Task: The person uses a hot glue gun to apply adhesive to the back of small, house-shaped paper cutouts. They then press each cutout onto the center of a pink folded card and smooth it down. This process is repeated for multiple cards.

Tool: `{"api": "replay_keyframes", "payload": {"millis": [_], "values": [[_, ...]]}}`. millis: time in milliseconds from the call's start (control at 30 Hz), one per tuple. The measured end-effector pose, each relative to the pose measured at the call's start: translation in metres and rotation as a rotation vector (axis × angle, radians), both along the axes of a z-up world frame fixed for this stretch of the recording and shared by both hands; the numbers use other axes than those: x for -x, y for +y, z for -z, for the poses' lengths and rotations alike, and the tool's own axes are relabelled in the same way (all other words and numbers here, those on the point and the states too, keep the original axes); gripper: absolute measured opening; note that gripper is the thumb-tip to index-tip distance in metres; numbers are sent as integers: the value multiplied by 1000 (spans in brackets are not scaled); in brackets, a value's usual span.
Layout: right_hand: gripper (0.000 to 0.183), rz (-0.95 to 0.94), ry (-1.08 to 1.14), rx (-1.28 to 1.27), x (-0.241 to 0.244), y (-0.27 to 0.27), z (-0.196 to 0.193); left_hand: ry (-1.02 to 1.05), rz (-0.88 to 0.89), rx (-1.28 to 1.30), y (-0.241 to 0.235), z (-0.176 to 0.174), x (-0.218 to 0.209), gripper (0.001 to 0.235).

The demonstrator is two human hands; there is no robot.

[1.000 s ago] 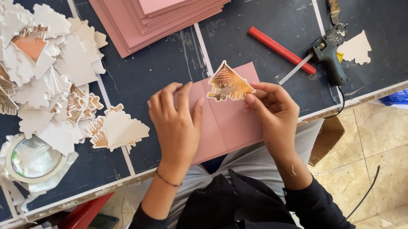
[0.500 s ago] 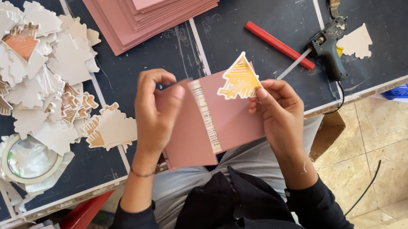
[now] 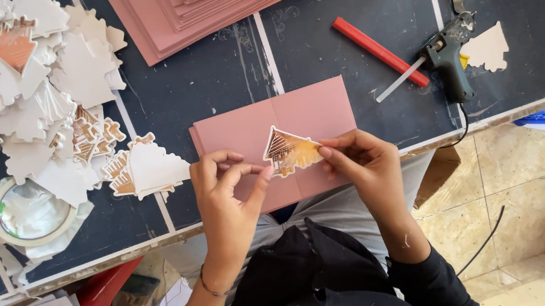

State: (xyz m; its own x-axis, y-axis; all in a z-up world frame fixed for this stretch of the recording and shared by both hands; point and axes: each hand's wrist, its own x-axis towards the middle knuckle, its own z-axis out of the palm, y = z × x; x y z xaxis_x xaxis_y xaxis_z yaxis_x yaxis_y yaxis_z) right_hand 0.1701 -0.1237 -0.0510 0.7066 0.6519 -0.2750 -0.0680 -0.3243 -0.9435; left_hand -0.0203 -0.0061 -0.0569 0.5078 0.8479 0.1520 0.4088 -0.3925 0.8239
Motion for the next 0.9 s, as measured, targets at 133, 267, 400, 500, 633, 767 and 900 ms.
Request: {"api": "replay_keyframes", "payload": {"millis": [133, 267, 400, 500, 633, 767, 900], "values": [[16, -8, -57, 49, 2, 1, -4, 24, 8, 56, 0, 0, 1, 25], [19, -21, -136, 66, 4, 4, -4, 7, -13, 33, -1, 3, -2, 24], [17, -35, -216, 90, 5, 7, -5, 28, -16, -28, -3, 8, -3, 22], [17, -34, -240, 87, 6, 9, -6, 30, -21, -40, -3, 10, -4, 22], [15, -35, -256, 77, 7, 9, -2, 21, -27, -33, -3, 11, -4, 22], [15, -35, -274, 78, 8, 10, -1, 23, -32, -42, -2, 11, -5, 22], [14, -34, -286, 75, 8, 10, -1, 30, -36, -54, -2, 12, -5, 22]]}}
